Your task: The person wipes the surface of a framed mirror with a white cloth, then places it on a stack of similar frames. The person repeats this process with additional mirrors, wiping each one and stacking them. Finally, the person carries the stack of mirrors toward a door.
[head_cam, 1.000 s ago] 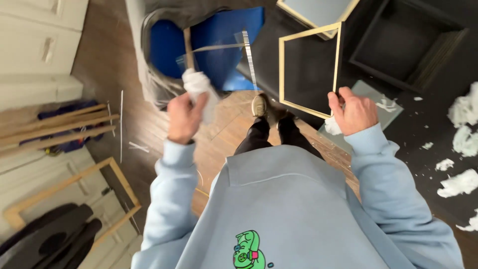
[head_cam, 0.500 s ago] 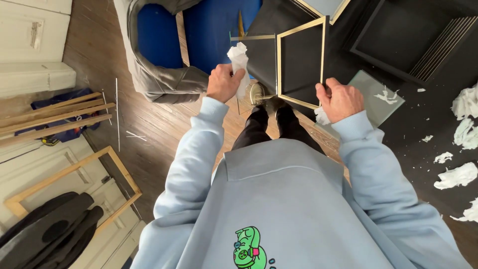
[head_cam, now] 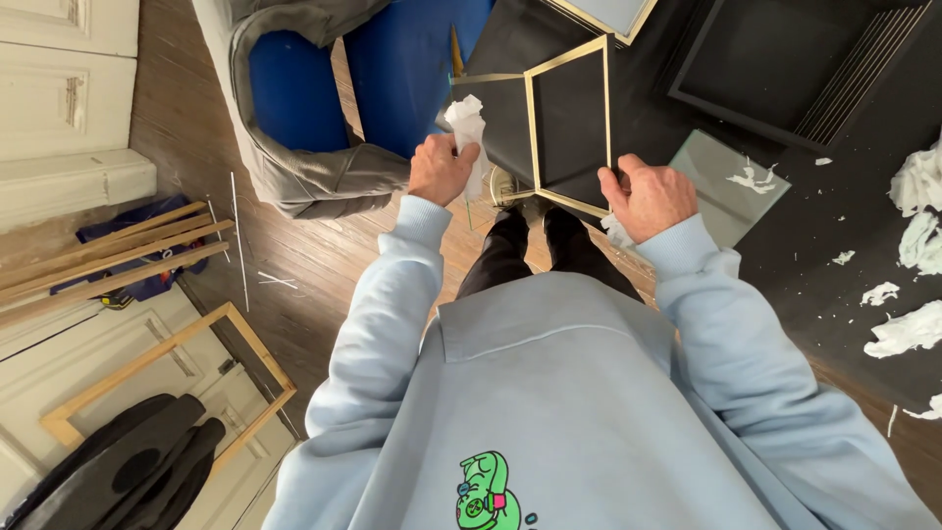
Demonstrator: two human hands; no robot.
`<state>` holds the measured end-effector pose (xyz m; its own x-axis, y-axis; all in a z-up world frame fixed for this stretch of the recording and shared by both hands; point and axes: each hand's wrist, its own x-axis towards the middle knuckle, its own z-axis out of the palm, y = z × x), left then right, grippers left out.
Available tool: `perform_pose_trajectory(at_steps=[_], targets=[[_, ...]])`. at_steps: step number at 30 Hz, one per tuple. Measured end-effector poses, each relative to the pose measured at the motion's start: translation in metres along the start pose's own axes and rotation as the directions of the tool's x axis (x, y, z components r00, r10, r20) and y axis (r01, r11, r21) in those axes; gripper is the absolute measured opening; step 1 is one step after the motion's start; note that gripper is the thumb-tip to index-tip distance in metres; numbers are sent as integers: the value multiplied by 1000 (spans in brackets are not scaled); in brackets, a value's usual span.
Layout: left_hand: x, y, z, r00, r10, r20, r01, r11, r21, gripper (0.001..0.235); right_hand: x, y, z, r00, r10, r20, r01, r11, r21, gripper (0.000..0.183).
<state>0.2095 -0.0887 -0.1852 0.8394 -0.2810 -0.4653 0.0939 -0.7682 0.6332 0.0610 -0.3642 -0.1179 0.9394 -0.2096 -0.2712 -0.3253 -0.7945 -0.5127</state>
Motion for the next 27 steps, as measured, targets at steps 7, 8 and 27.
perform_pose_trajectory(at_steps=[7, 8, 27], targets=[[6, 1, 6, 1000, -14, -2, 14, 998, 62, 30, 2, 0, -1, 1000, -1, 20, 1, 1000, 5, 35], [6, 2, 6, 1000, -15, 1, 15, 999, 49, 31, 2, 0, -1, 1000, 4, 28, -4, 1000, -1, 36], [3, 32, 19, 997, 57, -50, -50, 990, 130, 30, 3, -10, -10, 997, 18, 81, -25, 995, 93, 32]])
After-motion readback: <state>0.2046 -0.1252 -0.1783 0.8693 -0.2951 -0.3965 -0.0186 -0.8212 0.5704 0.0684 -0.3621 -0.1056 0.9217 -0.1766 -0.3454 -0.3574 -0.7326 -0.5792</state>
